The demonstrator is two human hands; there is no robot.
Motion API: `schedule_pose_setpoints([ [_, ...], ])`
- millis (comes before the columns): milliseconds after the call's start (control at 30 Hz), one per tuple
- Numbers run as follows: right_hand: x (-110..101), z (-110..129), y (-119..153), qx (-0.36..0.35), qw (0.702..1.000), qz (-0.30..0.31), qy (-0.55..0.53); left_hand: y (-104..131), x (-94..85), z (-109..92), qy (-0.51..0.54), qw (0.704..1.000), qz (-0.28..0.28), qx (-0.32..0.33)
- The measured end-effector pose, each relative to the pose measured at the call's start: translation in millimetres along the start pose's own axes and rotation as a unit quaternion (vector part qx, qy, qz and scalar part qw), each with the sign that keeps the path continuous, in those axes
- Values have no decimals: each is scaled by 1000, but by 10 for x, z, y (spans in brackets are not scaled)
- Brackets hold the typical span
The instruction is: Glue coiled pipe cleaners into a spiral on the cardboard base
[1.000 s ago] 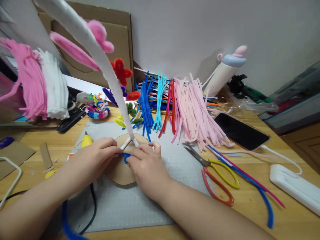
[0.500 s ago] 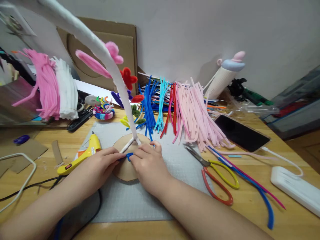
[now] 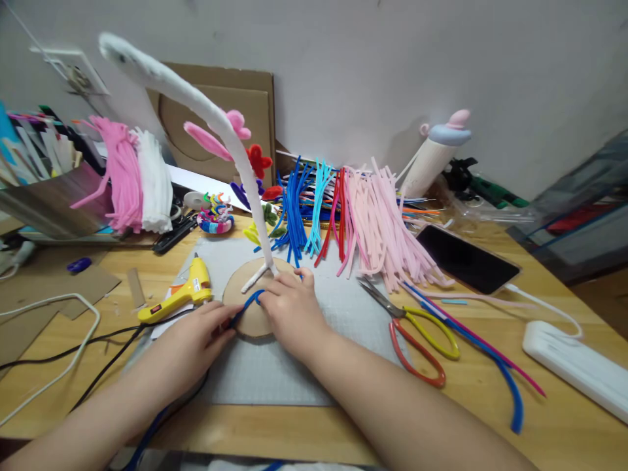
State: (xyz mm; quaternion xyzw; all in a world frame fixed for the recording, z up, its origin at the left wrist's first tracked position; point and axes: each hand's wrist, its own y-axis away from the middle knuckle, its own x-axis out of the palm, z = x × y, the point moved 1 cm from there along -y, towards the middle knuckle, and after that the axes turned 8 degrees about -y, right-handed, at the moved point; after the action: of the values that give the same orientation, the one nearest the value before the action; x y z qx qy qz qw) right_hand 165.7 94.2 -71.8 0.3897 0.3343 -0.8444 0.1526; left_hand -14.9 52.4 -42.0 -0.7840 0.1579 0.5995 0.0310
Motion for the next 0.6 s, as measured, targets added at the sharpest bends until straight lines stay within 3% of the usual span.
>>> schedule_pose_setpoints([
  [167, 0, 3, 8, -4, 1000, 7, 18, 224, 113, -50, 34, 999, -14, -16],
  [333, 22, -8, 15, -12, 1000, 4, 28, 526, 220, -40, 32, 999, -39, 8],
  [433, 22, -6, 18, -15, 999, 3, 33, 659, 156, -17, -60, 992, -38, 104],
  [500, 16, 2, 18, -16, 999, 3, 36, 682, 45, -24, -146, 970, -20, 192],
  [600, 6, 13, 20, -15, 999, 4, 39, 619, -132, -77, -228, 940, 3, 253],
])
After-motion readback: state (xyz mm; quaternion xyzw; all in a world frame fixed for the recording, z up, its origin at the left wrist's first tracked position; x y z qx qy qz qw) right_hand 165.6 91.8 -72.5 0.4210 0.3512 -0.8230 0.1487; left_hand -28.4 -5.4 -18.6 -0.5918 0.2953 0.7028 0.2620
